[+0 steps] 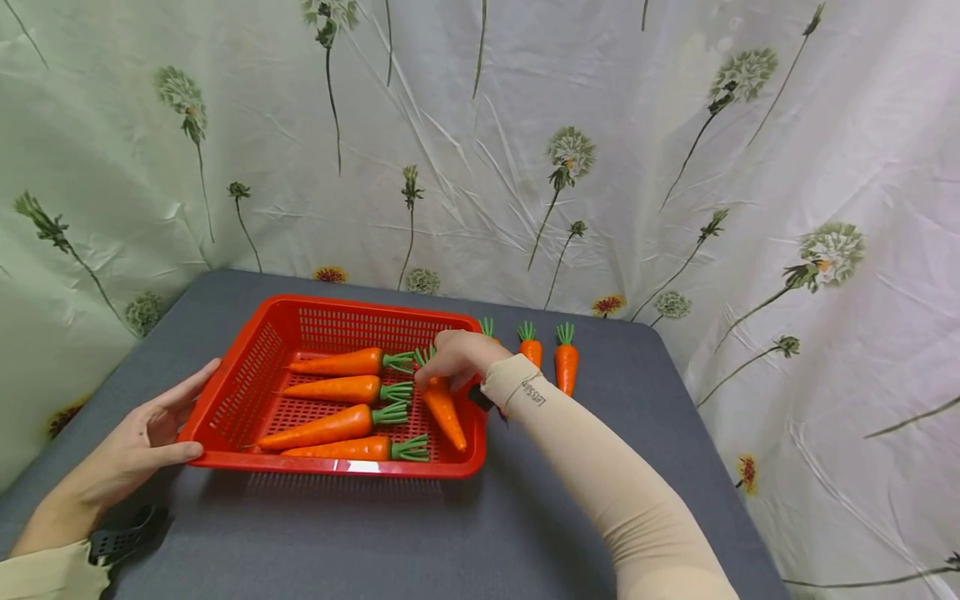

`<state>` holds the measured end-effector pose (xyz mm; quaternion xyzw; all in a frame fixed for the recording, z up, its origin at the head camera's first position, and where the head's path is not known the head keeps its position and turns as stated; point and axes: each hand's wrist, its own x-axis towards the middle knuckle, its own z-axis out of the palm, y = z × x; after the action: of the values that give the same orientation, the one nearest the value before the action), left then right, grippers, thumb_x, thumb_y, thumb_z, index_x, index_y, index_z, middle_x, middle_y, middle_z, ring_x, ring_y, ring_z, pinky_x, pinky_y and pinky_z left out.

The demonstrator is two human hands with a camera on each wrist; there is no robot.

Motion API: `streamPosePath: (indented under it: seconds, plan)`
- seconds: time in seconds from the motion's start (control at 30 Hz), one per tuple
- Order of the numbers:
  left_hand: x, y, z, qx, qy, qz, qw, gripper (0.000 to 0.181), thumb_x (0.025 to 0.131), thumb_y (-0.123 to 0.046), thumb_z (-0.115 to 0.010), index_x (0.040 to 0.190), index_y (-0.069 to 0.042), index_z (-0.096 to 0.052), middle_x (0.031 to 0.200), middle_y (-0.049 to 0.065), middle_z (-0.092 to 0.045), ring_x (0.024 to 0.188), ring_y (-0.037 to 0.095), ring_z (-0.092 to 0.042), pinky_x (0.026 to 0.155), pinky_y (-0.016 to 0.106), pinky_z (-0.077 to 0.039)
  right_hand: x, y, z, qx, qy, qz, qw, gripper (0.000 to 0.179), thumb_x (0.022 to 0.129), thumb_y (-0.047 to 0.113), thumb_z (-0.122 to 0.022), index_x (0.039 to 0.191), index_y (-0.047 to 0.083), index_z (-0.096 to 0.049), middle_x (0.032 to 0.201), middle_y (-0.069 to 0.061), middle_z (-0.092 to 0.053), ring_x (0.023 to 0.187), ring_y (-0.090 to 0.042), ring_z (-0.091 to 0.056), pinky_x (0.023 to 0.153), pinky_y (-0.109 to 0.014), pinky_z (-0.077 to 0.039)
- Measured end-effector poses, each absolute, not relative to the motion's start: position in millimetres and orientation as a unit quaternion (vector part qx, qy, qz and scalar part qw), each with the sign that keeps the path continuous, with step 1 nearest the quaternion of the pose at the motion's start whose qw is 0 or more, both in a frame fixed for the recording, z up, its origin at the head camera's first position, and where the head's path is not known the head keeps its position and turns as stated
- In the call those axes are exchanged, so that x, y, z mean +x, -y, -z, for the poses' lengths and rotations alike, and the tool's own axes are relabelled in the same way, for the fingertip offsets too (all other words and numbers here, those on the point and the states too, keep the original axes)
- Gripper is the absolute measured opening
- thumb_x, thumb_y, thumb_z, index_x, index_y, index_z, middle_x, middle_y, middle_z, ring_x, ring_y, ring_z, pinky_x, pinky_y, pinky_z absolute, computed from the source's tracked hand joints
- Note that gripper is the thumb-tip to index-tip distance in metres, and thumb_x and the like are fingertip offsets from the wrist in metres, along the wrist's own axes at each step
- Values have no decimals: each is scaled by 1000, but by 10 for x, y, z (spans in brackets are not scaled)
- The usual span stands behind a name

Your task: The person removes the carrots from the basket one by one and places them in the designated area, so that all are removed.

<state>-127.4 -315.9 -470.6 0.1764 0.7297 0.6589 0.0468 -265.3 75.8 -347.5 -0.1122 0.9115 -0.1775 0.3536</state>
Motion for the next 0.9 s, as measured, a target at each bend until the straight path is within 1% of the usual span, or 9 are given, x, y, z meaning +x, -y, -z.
streamPosePath:
  seconds: [0.03, 0.13, 0.17, 0.27, 0.37, 0.63, 0.8, 0.9]
  plan:
    - [-1274, 3157, 4704, 176, -730, -659, 46, 93, 87, 10, -64, 162, -19, -17, 159, -8, -34, 128, 0, -51, 86, 25, -58, -2654, -758, 3461, -116, -913, 173, 352, 32, 86, 29, -72, 86, 10, -47, 68, 5, -38, 54, -8, -53, 57, -20, -48]
    - [-1273, 3154, 4695, 175, -727, -663, 45, 93, 86, 11, -64, 162, -19, -18, 159, -7, -34, 127, 1, -52, 86, 25, -58, -2651, -763, 3411, -126, -914, 166, 349, 36, 86, 28, -71, 74, 14, -40, 55, 9, -28, 47, -7, -45, 53, -20, -42]
    - [-1272, 3152, 4691, 175, -727, -662, 45, 93, 87, 10, -63, 162, -19, -18, 159, -7, -34, 127, 1, -52, 86, 25, -58, -2648, -768, 3391, -129, -914, 166, 348, 39, 86, 28, -70, 69, 16, -37, 53, 9, -26, 45, -7, -42, 53, -20, -41]
    - [-1270, 3151, 4687, 177, -725, -664, 45, 93, 87, 11, -63, 162, -18, -18, 158, -7, -35, 127, 1, -53, 87, 25, -58, -2637, -792, 3331, -132, -912, 177, 345, 42, 86, 27, -69, 62, 18, -35, 51, 9, -26, 42, -6, -36, 53, -21, -39]
    - [-1271, 3152, 4687, 179, -725, -664, 45, 93, 87, 11, -63, 162, -18, -18, 159, -7, -35, 128, 1, -53, 87, 24, -58, -2627, -820, 3275, -136, -910, 190, 342, 49, 86, 26, -68, 53, 21, -32, 49, 9, -25, 41, -5, -30, 52, -22, -37]
    - [-1264, 3156, 4693, 189, -718, -669, 47, 93, 87, 12, -62, 162, -17, -17, 160, -6, -35, 129, 1, -52, 88, 24, -57, -2645, -929, 3167, -161, -910, 204, 324, 50, 89, 30, -68, 52, 20, -36, 51, 9, -28, 46, -6, -26, 54, -23, -33]
    - [-1259, 3164, 4690, 194, -719, -665, 52, 93, 87, 11, -62, 162, -17, -15, 160, -8, -34, 129, 0, -52, 88, 24, -57, -2662, -1018, 3100, -159, -905, 224, 325, 49, 91, 31, -68, 53, 19, -39, 52, 8, -28, 49, -8, -24, 59, -26, -36]
    - [-1260, 3172, 4691, 191, -724, -661, 55, 93, 88, 11, -62, 163, -19, -15, 160, -10, -34, 129, -1, -51, 88, 25, -58, -2675, -1068, 3070, -154, -898, 246, 329, 49, 92, 31, -68, 55, 19, -40, 53, 7, -28, 50, -10, -23, 61, -28, -36]
